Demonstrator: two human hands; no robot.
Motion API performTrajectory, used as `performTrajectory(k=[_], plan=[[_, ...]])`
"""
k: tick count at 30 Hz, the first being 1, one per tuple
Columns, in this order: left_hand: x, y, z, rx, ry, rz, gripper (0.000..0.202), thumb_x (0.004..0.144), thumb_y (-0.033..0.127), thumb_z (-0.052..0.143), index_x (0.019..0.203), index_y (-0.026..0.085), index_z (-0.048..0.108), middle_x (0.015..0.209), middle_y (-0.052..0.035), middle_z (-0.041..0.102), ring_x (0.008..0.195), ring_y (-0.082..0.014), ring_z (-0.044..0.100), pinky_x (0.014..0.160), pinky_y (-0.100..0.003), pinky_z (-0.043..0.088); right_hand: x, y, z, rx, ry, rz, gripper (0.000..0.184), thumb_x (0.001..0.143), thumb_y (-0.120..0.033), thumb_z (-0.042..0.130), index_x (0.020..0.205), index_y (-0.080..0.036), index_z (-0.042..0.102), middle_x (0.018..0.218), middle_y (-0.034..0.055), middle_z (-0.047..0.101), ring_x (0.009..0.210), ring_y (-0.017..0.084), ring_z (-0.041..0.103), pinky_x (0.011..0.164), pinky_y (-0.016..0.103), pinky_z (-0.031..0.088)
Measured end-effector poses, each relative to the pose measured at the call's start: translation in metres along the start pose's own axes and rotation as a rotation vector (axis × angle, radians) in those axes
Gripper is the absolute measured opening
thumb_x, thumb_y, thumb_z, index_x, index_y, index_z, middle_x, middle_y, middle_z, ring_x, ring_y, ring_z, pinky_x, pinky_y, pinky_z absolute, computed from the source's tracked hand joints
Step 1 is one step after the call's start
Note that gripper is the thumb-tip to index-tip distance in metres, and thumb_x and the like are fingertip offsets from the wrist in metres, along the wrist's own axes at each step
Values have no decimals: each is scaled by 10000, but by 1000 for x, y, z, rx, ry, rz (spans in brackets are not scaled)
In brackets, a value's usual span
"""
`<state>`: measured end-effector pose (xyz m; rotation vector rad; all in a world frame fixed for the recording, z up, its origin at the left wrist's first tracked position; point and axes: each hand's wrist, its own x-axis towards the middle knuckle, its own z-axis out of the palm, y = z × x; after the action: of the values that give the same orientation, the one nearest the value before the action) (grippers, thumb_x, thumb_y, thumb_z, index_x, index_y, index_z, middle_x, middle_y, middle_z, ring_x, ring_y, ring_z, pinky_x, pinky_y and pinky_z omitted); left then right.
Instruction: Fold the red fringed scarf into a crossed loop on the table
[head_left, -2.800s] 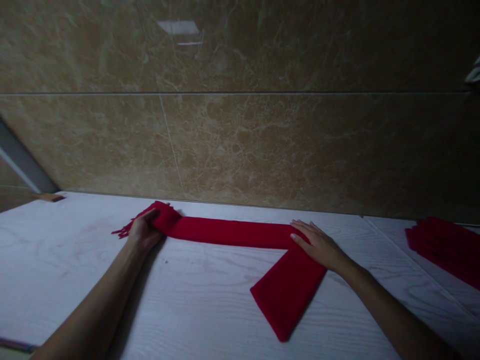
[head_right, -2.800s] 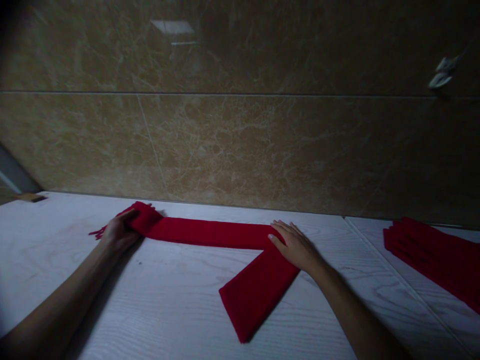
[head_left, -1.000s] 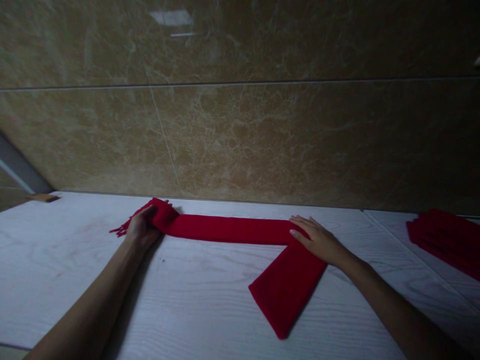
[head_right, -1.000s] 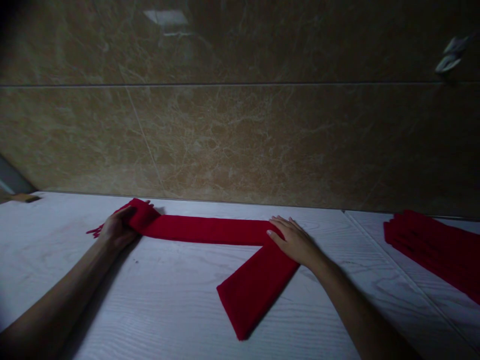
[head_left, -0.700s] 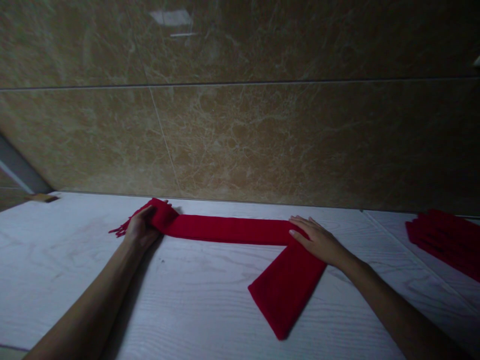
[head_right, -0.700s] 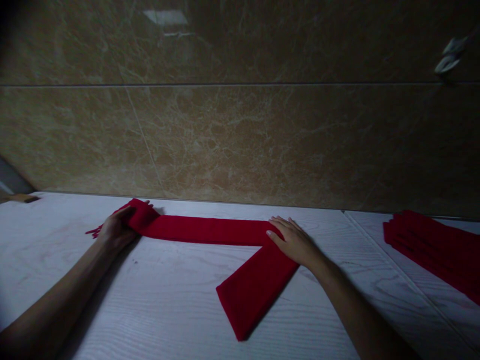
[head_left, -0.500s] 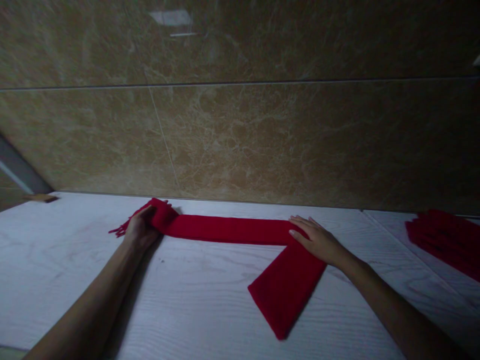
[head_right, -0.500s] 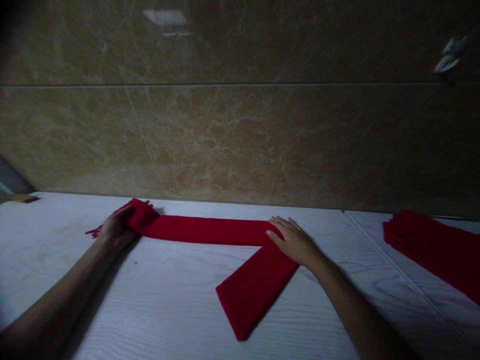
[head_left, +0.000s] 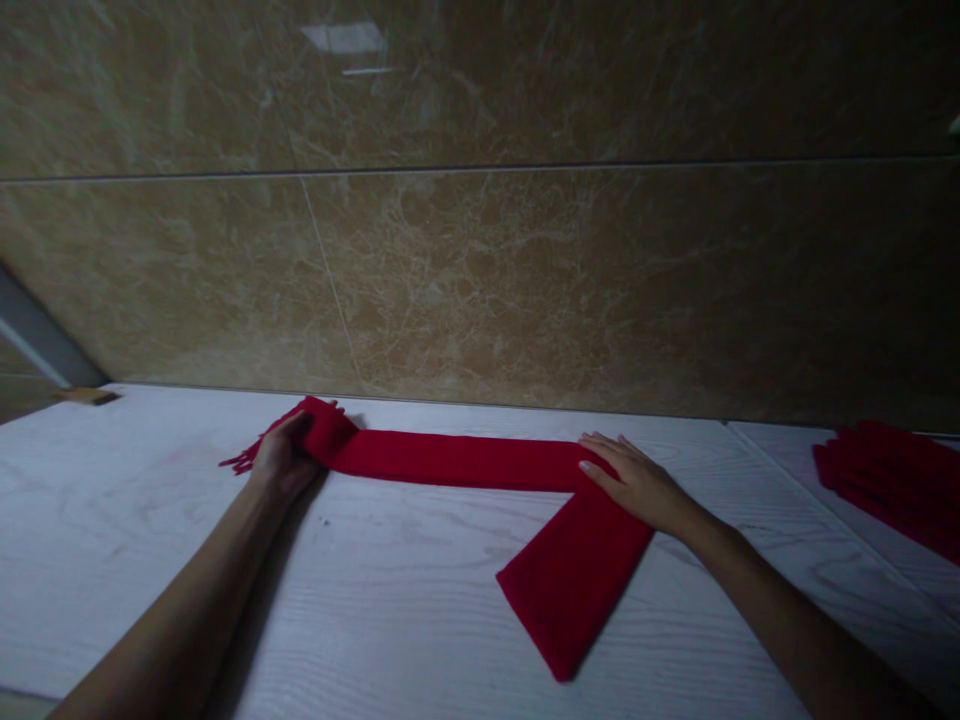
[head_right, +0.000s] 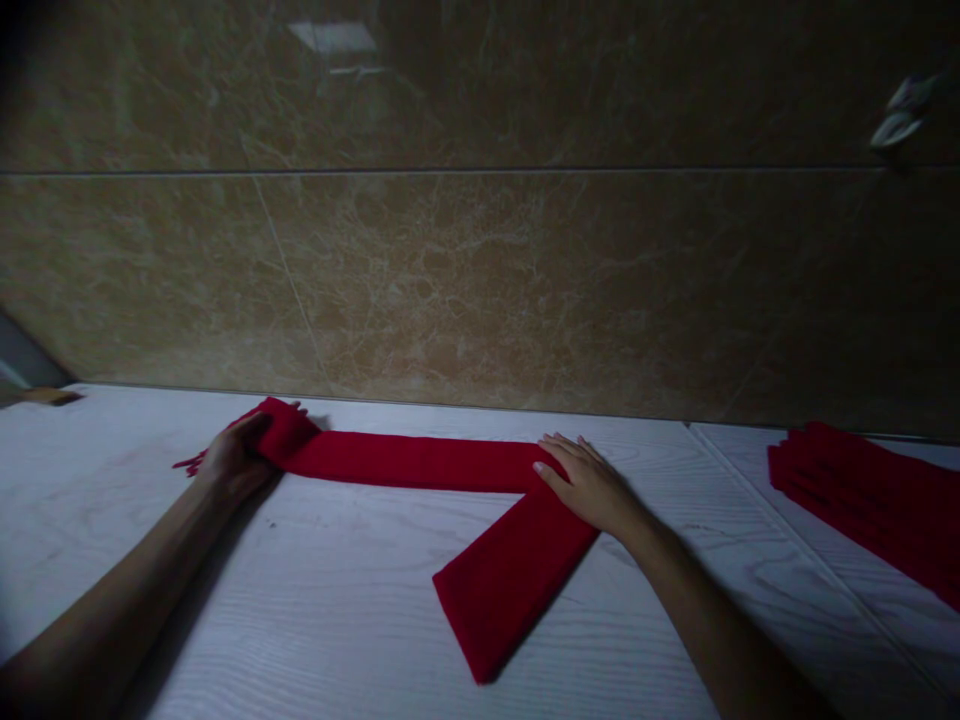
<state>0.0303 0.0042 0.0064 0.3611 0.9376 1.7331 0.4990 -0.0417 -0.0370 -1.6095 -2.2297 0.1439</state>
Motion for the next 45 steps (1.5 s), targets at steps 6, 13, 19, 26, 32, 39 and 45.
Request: performTrajectory(k=[6, 13, 19, 26, 32, 39, 45], plan=[[1, 0, -2, 14, -7, 8, 349, 920, 66, 423, 1159, 72, 676, 964, -120, 754, 823, -197, 738, 744, -286, 628, 0, 0, 0, 9, 13, -5, 511, 965, -471, 406, 1362, -209, 594, 1450, 106, 566, 1401, 277, 448, 1213, 528, 260], [6, -1, -5, 0, -10, -11, 363, 925, 76, 426, 1196, 91, 667, 967, -117, 757, 816, -193, 740, 746, -286, 629, -1, 1, 1, 6, 22, -12, 519, 964, -481, 402, 1357, -204, 598, 1445, 112, 570, 1399, 284, 450, 1211, 536, 261], [4, 0, -4, -6, -23, -3, 385, 923, 59, 420, 1226, 83, 654, 938, -105, 761, 814, -186, 738, 766, -268, 629, 0, 2, 2, 12, 22, -22, 516, 964, -477, 397, 1354, -204, 597, 1442, 115, 571, 1395, 276, 457, 1208, 542, 262], [4, -1, -3, -1, -21, 7, 379, 940, 67, 396, 1221, 74, 651, 950, -112, 758, 824, -184, 739, 762, -263, 626, 0, 0, 0, -4, 1, -10, 550, 967, -476, 381, 1368, -157, 582, 1455, 140, 555, 1406, 274, 441, 1216, 523, 251], [3, 0, -4, 9, -30, 7, 351, 933, 68, 416, 1182, 64, 663, 982, -122, 749, 855, -195, 738, 780, -283, 624, -1, 0, -1, 5, 4, -14, 519, 967, -475, 387, 1362, -206, 588, 1452, 106, 564, 1401, 264, 450, 1214, 523, 257], [0, 0, -2, -12, -5, -14, 350, 920, 75, 455, 1199, 102, 665, 1001, -112, 753, 846, -199, 737, 778, -291, 624, -1, -1, 0, 18, 24, -22, 502, 963, -468, 394, 1351, -222, 596, 1434, 107, 581, 1389, 280, 465, 1207, 552, 256], [2, 0, -3, 1, -6, -2, 330, 931, 80, 441, 1170, 75, 669, 975, -123, 752, 839, -199, 737, 788, -293, 618, -1, 1, 1, 0, 8, -20, 531, 967, -478, 380, 1361, -190, 589, 1446, 117, 568, 1396, 270, 456, 1215, 531, 251]])
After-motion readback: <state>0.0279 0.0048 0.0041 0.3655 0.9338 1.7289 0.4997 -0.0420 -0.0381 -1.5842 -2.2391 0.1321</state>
